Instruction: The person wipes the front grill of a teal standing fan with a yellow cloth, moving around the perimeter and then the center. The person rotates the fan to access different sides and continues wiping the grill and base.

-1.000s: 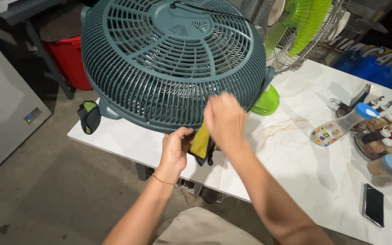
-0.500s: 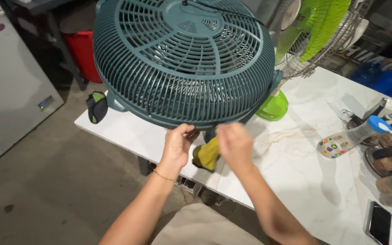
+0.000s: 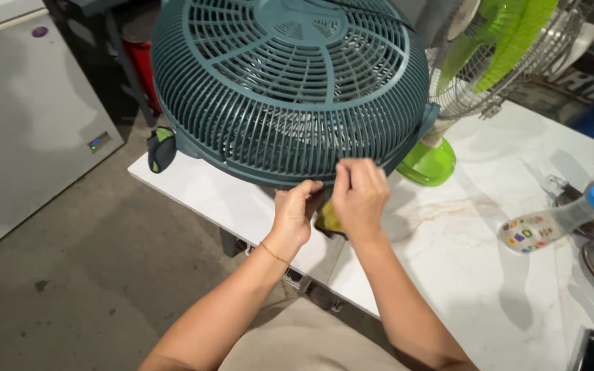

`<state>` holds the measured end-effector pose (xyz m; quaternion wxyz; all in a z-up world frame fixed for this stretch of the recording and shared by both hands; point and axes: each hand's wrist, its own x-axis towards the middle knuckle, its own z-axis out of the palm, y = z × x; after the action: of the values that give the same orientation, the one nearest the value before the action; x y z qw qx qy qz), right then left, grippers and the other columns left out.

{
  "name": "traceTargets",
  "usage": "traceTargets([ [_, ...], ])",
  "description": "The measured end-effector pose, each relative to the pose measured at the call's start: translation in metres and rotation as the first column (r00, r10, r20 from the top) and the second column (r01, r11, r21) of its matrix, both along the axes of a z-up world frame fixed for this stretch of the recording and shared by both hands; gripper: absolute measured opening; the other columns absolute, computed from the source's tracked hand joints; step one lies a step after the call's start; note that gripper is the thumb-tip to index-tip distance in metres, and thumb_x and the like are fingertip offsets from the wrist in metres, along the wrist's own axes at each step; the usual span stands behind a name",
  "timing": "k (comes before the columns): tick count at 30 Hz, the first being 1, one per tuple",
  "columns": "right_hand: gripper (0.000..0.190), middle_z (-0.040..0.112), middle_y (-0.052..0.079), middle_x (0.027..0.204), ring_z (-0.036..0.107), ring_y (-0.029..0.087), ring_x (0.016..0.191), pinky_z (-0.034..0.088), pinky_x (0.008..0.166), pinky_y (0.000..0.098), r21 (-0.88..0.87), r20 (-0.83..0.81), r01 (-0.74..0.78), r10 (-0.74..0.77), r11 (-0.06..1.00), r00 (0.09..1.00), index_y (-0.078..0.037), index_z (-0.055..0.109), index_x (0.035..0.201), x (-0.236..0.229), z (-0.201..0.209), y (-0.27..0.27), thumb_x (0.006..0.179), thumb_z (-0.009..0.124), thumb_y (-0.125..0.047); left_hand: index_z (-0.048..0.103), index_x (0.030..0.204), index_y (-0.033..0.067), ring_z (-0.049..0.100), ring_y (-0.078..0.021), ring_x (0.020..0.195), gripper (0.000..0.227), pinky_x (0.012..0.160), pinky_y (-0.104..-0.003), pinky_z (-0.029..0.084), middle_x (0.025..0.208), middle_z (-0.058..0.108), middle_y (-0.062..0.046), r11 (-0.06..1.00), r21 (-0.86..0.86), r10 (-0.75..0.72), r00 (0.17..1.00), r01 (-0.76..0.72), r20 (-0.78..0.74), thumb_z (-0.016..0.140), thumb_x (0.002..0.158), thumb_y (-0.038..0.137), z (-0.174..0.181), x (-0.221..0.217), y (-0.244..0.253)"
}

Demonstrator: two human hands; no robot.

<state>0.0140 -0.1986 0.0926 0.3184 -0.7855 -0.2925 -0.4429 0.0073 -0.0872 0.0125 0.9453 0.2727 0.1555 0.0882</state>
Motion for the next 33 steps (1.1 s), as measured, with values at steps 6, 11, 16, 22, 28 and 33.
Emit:
traceTargets([
  [6, 0.006, 0.061, 0.015, 0.09, 0.062, 0.036, 0.087, 0.049, 0.076, 0.0462, -0.105, 0.038, -0.013, 0.017, 0.994, 0.999, -0.004, 0.067, 0.09, 0.032, 0.06, 0.012, 0.087, 0.072, -0.003, 0.07, 0.087, -0.0073, 0.07, -0.0279, 0.077, 0.009, 0.071, -0.04, 0.058, 0.086, 0.072, -0.015, 0.999, 0.006, -0.039, 0.997, 0.04, -0.061, 0.068, 0.08, -0.001, -0.003, 0.005, -0.001],
  [11, 0.006, 0.058, 0.015, 0.082, 0.061, 0.036, 0.077, 0.051, 0.071, 0.0455, -0.166, 0.054, -0.104, 0.114, 0.981, 0.992, 0.0, 0.064, 0.084, 0.002, 0.036, 0.001, 0.081, 0.07, 0.0, 0.071, 0.087, -0.0101, 0.072, -0.0281, 0.075, 0.011, 0.073, -0.039, 0.06, 0.086, 0.072, -0.018, 1.0, 0.008, -0.011, 0.997, 0.012, -0.075, 0.068, 0.08, -0.003, -0.001, 0.009, 0.002],
  [16, 0.006, 0.06, 0.015, 0.081, 0.063, 0.035, 0.076, 0.05, 0.069, 0.0446, -0.144, 0.046, -0.061, 0.068, 0.988, 0.997, -0.002, 0.066, 0.081, 0.022, 0.032, 0.003, 0.083, 0.071, 0.0, 0.069, 0.088, -0.0111, 0.071, -0.0276, 0.075, 0.011, 0.071, -0.039, 0.059, 0.086, 0.073, -0.018, 0.999, 0.031, -0.015, 0.999, 0.017, -0.051, 0.068, 0.081, -0.003, 0.001, 0.0, -0.001],
  [22, 0.005, 0.061, 0.015, 0.085, 0.063, 0.036, 0.08, 0.051, 0.071, 0.0445, -0.119, 0.043, -0.098, 0.104, 0.988, 0.994, -0.001, 0.066, 0.085, 0.049, 0.06, 0.011, 0.084, 0.071, 0.001, 0.068, 0.088, -0.0125, 0.069, -0.0266, 0.075, 0.012, 0.072, -0.042, 0.059, 0.085, 0.072, -0.017, 0.997, 0.079, 0.021, 0.999, -0.025, 0.048, 0.066, 0.08, -0.004, 0.007, -0.002, -0.002],
  [28, 0.008, 0.062, 0.016, 0.089, 0.063, 0.035, 0.084, 0.052, 0.075, 0.0433, -0.11, -0.002, -0.17, 0.171, 0.979, 0.985, 0.002, 0.066, 0.091, -0.001, 0.01, -0.01, 0.085, 0.07, 0.004, 0.068, 0.085, -0.0056, 0.069, -0.0233, 0.08, 0.005, 0.078, -0.037, 0.06, 0.085, 0.07, -0.012, 1.0, 0.016, 0.026, 0.999, -0.026, -0.024, 0.067, 0.08, -0.005, -0.003, 0.003, -0.002],
  [33, 0.01, 0.069, 0.012, 0.095, 0.068, 0.026, 0.089, 0.054, 0.078, 0.0329, 0.162, -0.222, -0.27, 0.302, 0.949, 0.927, 0.002, 0.072, 0.1, 0.004, -0.018, -0.032, 0.09, 0.073, 0.002, 0.069, 0.093, 0.0012, 0.06, -0.0142, 0.078, 0.004, 0.071, -0.03, 0.05, 0.087, 0.066, -0.004, 0.987, 0.121, -0.118, 0.989, 0.107, 0.089, 0.073, 0.092, 0.003, -0.006, -0.013, -0.01],
])
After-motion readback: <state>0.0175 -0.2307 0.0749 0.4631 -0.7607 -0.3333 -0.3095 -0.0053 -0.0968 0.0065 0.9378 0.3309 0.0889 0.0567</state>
